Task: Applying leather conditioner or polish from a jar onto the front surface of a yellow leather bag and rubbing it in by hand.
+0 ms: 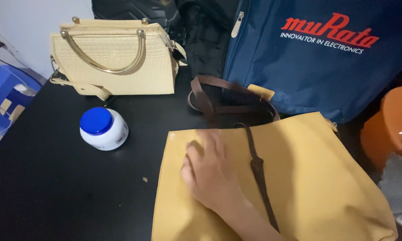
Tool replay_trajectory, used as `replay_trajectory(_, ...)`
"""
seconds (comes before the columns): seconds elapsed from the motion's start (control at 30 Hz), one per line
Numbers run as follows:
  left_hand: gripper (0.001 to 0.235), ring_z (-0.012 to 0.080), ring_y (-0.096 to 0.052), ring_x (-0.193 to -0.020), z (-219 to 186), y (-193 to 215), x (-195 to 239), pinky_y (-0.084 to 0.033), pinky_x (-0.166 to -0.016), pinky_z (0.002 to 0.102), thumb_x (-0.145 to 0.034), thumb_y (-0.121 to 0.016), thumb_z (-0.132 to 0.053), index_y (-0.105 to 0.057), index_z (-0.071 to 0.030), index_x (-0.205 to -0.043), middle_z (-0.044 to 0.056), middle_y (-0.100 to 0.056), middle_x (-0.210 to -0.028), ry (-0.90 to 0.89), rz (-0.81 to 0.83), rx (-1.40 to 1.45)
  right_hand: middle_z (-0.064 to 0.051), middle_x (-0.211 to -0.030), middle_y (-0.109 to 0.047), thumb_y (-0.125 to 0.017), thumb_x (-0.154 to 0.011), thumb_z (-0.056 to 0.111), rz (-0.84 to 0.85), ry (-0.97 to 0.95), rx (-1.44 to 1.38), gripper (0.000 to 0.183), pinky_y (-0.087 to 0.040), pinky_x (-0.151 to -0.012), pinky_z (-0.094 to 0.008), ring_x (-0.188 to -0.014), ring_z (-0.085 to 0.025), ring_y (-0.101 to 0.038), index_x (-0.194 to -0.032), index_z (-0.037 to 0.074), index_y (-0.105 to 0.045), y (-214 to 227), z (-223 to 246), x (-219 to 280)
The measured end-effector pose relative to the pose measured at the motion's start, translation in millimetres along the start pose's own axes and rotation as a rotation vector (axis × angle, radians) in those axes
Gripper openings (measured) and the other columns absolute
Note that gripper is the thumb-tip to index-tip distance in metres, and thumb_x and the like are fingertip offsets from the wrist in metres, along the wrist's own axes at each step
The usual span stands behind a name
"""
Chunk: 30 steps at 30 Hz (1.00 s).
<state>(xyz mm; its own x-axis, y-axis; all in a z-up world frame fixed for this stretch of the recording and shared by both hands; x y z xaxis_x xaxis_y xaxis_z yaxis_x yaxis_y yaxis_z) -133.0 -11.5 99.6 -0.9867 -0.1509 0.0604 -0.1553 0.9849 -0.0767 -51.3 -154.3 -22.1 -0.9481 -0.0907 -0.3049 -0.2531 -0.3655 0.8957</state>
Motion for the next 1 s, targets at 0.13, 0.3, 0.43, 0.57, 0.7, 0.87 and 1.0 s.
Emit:
replay_trajectory(0.13, 0.026, 0.0173, -0.069, -0.079, 24, 0, -52, -0.054, -0.079, 0.028, -0.084, -0.065, -0.014, -0.075, -0.004, -0.105, 0.006, -0.074, -0.105, 0.039, -0.058, 0.05, -0.029, -0.141, -0.05, -0.052, -0.096, 0.019, -0.129, 0.201, -0.084, 0.038, -0.033, -0.115, -0.059, -0.131, -0.049, -0.044, -0.124, -0.003, -0.066, -10, -8, 0)
replay_trajectory(0.3, 0.035, 0.0089, -0.063, -0.115, 81, -8, -161, -0.045, -0.099, 0.025, -0.093, -0.054, -0.03, -0.074, -0.015, -0.117, -0.004, -0.074, -0.121, 0.086, 0.048, -0.304, -0.025, -0.14, -0.056, -0.056, -0.098, 0.011, -0.131, 0.319, -0.07, 0.037, -0.033, -0.121, -0.049, -0.135, -0.037, -0.05, -0.126, -0.011, -0.064, -8, -1, 4)
replay_trajectory(0.43, 0.04, 0.0258, -0.074, -0.102, 122, -20, -188, -0.055, -0.085, 0.036, -0.105, -0.049, -0.04, -0.077, -0.015, -0.118, 0.008, -0.077, -0.107, 0.158, 0.091, -0.386, -0.019, -0.135, -0.064, -0.05, -0.102, 0.022, -0.137, 0.135, 0.03, 0.04, -0.037, -0.118, -0.044, -0.135, -0.028, -0.057, -0.134, 0.002, -0.064, -17, -1, 2)
replay_trajectory(0.57, 0.035, 0.0271, -0.074, -0.102, 109, -30, -166, -0.059, -0.085, 0.037, -0.102, -0.051, -0.026, -0.072, -0.007, -0.122, 0.013, -0.077, -0.109, 0.304, 0.062, -0.052, -0.018, -0.132, -0.066, -0.05, -0.103, 0.027, -0.175, 0.101, 0.099, 0.041, -0.043, -0.114, -0.041, -0.13, -0.028, -0.061, -0.131, 0.002, -0.067, -10, 8, 3)
replay_trajectory(0.7, 0.045, 0.0349, -0.064, -0.129, 114, -40, -170, -0.053, -0.103, 0.046, -0.101, -0.05, -0.025, -0.059, -0.002, -0.14, 0.019, -0.067, -0.138, 0.418, 0.121, 0.25, -0.023, -0.14, -0.061, -0.051, -0.105, 0.024, -0.21, 0.134, 0.018, 0.043, -0.044, -0.116, -0.041, -0.135, -0.033, -0.058, -0.137, -0.003, -0.061, -18, 4, -7)
replay_trajectory(0.87, 0.058, 0.023, -0.065, -0.125, 133, -68, -190, -0.053, -0.102, 0.034, -0.102, -0.048, -0.038, -0.055, -0.001, -0.145, 0.015, -0.067, -0.138, 0.413, 0.35, 0.316, -0.026, -0.14, -0.059, -0.05, -0.104, 0.026, -0.221, -0.021, 0.087, 0.048, -0.047, -0.111, -0.046, -0.133, -0.037, -0.058, -0.14, -0.005, -0.057, -13, -8, -9)
replay_trajectory(1.0, 0.045, 0.0252, -0.065, -0.13, 166, -75, -199, -0.054, -0.105, 0.036, -0.101, -0.056, -0.034, -0.067, -0.003, -0.131, 0.012, -0.069, -0.134, 0.226, 0.351, 0.377, -0.026, -0.139, -0.06, -0.047, -0.104, 0.032, -0.128, -0.122, 0.024, 0.049, -0.044, -0.113, -0.051, -0.137, -0.039, -0.055, -0.136, -0.003, -0.061, -5, -13, -12)
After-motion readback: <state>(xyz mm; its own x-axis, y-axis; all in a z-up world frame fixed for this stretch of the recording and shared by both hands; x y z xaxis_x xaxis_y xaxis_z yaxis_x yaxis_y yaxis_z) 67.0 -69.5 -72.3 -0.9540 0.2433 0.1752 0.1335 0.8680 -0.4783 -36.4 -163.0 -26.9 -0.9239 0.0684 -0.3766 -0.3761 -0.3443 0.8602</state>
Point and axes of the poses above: each hand's wrist, its own x-axis away from the middle knuckle, its own y-axis out of the back of the hand, z = x × y, the point moved 1 cm from there along -x, towards the middle knuckle
